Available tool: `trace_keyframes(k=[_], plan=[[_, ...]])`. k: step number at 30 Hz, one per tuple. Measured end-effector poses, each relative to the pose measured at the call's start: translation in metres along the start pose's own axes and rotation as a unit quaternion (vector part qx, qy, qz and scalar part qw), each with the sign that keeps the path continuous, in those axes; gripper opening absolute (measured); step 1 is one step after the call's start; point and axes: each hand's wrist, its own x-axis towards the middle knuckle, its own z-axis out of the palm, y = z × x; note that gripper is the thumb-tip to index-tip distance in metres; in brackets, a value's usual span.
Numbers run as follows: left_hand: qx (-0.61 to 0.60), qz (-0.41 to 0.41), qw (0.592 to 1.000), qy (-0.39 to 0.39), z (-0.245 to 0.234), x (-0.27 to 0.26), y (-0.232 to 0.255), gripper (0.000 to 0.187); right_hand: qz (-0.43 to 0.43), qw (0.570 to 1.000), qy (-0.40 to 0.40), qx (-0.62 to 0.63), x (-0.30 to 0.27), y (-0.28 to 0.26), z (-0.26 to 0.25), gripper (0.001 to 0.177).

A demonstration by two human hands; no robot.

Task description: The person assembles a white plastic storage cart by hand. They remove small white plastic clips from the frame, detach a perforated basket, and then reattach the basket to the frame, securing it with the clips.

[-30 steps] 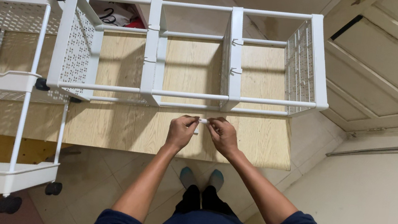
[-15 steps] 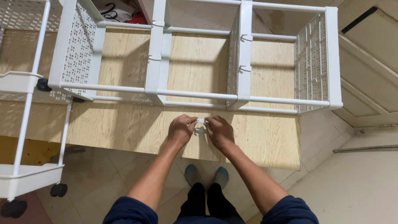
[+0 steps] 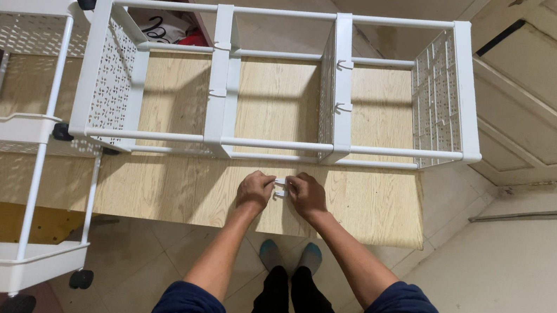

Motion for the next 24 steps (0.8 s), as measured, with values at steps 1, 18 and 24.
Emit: trace_keyframes(k=[1, 18, 24], plan=[[0.000, -0.006, 1.000, -0.002, -0.001, 0.000, 0.001, 0.020, 0.002, 1.000, -0.003, -0.001, 0.000, -0.001, 0.000, 0.015], [-0.018, -0.004, 1.000, -0.010, -0.010, -0.010, 0.000, 0.038, 0.131, 0.990, -0.031, 0.034, -0.002, -0.007, -0.019, 0.034], [-0.086, 0.047, 0.994, 0.056, -0.031, -0.031, 0.024, 0.043, 0.246, 0.938, 0.076, 0.231, -0.025, -0.003, -0.059, 0.044]])
